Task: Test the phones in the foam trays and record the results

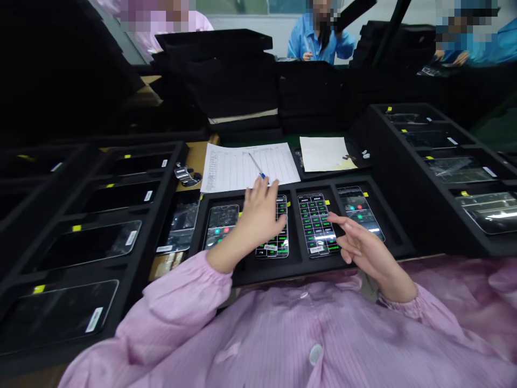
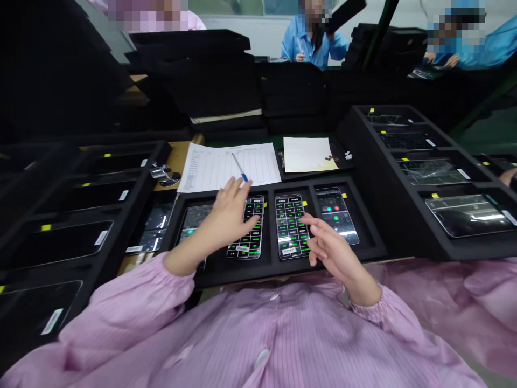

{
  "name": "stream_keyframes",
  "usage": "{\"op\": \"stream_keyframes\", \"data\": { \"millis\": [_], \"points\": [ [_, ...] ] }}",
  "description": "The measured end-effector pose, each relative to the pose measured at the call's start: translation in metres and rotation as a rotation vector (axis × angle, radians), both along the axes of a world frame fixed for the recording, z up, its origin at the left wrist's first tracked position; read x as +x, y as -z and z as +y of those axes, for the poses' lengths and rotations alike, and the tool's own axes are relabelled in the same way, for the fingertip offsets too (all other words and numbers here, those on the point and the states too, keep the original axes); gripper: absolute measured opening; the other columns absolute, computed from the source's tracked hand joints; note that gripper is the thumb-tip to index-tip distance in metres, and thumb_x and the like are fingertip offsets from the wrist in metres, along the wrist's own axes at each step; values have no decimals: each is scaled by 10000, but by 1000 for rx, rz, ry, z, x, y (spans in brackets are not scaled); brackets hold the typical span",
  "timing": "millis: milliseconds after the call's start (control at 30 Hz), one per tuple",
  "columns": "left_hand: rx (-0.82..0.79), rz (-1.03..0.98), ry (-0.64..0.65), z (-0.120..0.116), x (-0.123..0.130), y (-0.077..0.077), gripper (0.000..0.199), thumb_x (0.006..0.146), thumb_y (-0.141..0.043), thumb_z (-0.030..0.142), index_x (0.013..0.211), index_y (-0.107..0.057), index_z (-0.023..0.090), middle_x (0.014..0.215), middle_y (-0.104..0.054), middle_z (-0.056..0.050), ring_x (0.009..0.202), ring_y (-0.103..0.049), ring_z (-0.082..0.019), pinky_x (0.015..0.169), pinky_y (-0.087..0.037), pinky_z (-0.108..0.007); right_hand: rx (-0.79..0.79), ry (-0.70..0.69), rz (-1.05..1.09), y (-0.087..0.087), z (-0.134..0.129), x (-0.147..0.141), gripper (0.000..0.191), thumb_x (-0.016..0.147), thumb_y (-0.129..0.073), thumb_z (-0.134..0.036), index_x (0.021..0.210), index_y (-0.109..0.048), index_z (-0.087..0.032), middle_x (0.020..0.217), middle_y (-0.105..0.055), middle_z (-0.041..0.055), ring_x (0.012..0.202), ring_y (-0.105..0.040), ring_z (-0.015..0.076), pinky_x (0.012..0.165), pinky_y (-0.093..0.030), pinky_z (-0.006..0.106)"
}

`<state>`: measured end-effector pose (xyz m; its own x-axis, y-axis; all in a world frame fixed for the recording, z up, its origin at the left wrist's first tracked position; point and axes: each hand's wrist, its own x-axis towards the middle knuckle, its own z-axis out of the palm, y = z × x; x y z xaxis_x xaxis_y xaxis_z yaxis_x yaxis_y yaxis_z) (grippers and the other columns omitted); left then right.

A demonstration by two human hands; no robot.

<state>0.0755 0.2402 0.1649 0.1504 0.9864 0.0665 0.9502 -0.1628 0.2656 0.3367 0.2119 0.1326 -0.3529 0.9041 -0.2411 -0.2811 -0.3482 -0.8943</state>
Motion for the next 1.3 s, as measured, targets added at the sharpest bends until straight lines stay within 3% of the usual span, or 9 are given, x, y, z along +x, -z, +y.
{"op": "stream_keyframes", "data": {
  "millis": [133, 400, 533, 633, 733, 900, 1067, 1167, 1300],
  "points": [
    [-64, 95, 2, 16, 32, 13, 796, 795, -582, 192, 1513, -288, 15, 1639, -109, -276, 1528, 15, -409, 1217, -72, -633, -7, -5, 31, 3, 2, 0, 259, 890, -649, -407, 1101, -736, -285, 1486, -462, 61, 456, -256, 3, 398, -499, 205],
    [-62, 131, 22, 20, 32, 28, 748, 764, -497, 54, 1501, -367, 41, 1635, -32, -289, 1510, 70, -413, 1187, -61, -673, 103, -54, -108, 5, 2, -1, 376, 914, -598, -444, 1239, -617, -256, 1179, -634, 63, 465, -386, 53, 472, -548, 278],
    [-75, 149, 9, 22, 33, 30, 743, 772, -486, 47, 1506, -368, 42, 1633, -45, -294, 1507, 75, -413, 1189, -47, -669, 583, 218, -740, 6, 13, 13, 371, 930, -522, -315, 1281, -588, -216, 1282, -617, 124, 850, -658, 214, 747, -600, 407],
    [-76, 143, 10, 23, 33, 31, 739, 773, -487, 48, 1503, -374, 50, 1635, -70, -286, 1511, 57, -409, 1187, -59, -674, 821, 403, -1301, 13, 25, 28, 356, 882, -435, -150, 1137, -684, -161, 1423, -528, 173, 1363, -433, 368, 1053, -441, 590],
    [-85, 129, 17, 22, 33, 29, 742, 770, -488, 48, 1503, -370, 50, 1632, -80, -288, 1514, 37, -412, 1181, -79, -685, 828, 374, -1564, 21, 32, 35, 383, 863, -422, -106, 1110, -713, -142, 1506, -439, 183, 1467, -265, 416, 1099, -340, 674],
    [-101, 100, 17, 21, 36, 29, 756, 760, -480, 48, 1506, -356, 39, 1633, -70, -290, 1515, 51, -410, 1182, -59, -682, 873, 356, -1530, 20, 26, 19, 378, 868, -424, -107, 1098, -722, -146, 1519, -427, 183, 1474, -268, 397, 1123, -314, 670],
    [-68, 14, -2, 23, 31, 30, 727, 762, -516, 63, 1480, -411, 100, 1645, -94, -249, 1519, 19, -410, 1175, -82, -695, 1027, 40, -1401, 12, 14, -16, 436, 853, -454, -73, 1202, -702, -156, 1567, -364, 178, 1503, -197, 380, 1178, -254, 623],
    [52, -103, -77, 9, 10, 11, 617, 868, -507, 163, 1476, -418, 113, 1645, -139, -233, 1525, -47, -402, 1186, -157, -669, 1032, 6, -1417, 7, 9, -37, 419, 842, -480, -69, 1195, -700, -116, 1564, -349, 222, 1497, -182, 420, 1179, -211, 653],
    [378, -261, -251, -41, -27, -19, 511, 978, -388, 278, 1470, -432, 145, 1605, -335, -156, 1509, -270, -254, 1235, -258, -472, 1139, -113, -1322, 2, 4, -72, 407, 852, -487, -83, 1206, -687, -91, 1555, -365, 231, 1500, -190, 401, 1202, -211, 605]
  ]
}}
